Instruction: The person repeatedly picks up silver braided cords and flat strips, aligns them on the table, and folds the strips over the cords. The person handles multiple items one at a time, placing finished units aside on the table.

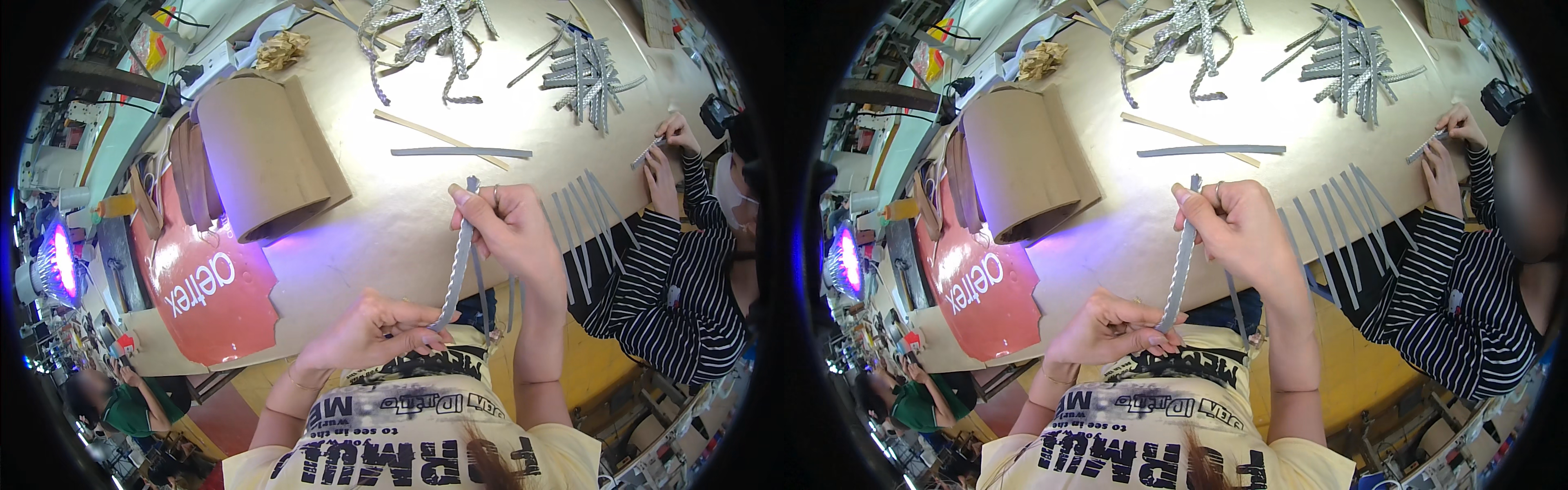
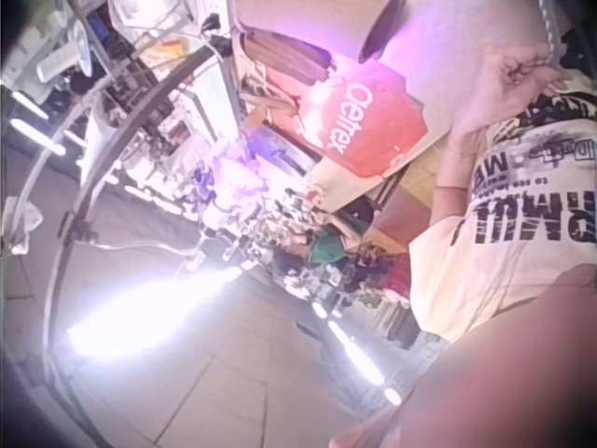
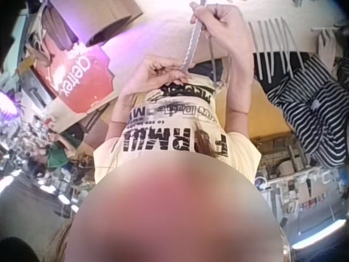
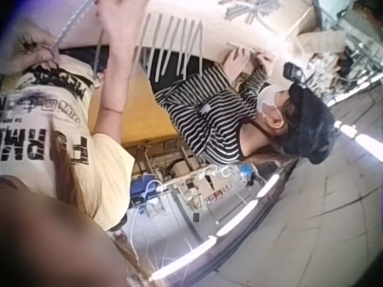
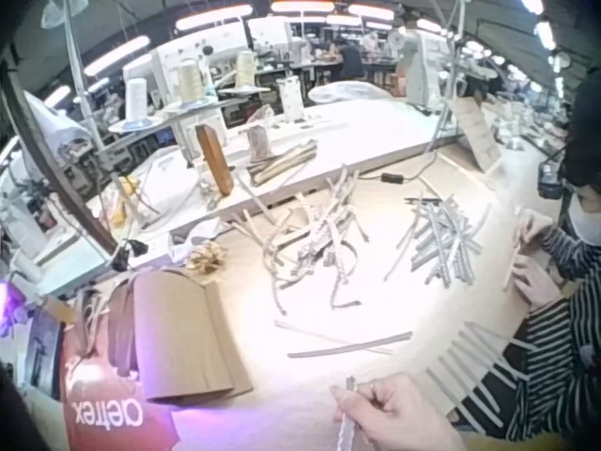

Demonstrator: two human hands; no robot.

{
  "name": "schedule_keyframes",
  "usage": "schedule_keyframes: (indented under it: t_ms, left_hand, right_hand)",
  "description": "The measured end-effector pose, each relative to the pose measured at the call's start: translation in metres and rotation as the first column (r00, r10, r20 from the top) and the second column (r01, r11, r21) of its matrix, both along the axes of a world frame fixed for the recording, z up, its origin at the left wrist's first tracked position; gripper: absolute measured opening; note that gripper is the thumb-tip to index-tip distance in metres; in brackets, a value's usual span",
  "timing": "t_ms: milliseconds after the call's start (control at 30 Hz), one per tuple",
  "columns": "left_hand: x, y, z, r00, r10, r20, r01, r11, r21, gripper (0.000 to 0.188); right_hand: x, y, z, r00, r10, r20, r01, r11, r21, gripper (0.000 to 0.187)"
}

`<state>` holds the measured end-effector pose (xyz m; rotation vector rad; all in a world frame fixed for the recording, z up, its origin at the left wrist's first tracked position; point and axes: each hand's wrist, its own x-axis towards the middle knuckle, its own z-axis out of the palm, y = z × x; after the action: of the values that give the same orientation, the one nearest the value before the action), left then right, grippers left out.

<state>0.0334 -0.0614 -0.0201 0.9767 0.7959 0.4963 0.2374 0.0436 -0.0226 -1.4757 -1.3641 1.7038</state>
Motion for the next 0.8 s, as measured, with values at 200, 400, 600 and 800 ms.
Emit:
schedule_keyframes:
  t_ms: [200,400,600,800]
  left_hand:
    - [0.001,-0.003,-0.009,0.947,0.227,0.227,-0.149,0.937,-0.315,0.045]
    - [-0.007,-0.001,-0.003,0.98,0.107,0.165,-0.063,0.965,-0.254,0.043]
    - [-0.006,0.004,0.003,0.975,0.027,0.222,0.005,0.99,-0.14,0.044]
    - [-0.007,0.009,-0.004,0.928,0.199,0.315,-0.087,0.937,-0.339,0.046]
  right_hand:
    - [0.002,0.005,-0.001,0.986,-0.165,0.035,0.16,0.979,0.124,0.037]
    - [0.003,0.009,0.005,0.989,-0.146,-0.02,0.147,0.982,0.121,0.038]
    - [-0.002,0.007,0.002,0.99,-0.134,-0.047,0.136,0.989,0.056,0.039]
    - [0.004,0.013,-0.004,0.969,-0.246,0.006,0.242,0.958,0.152,0.034]
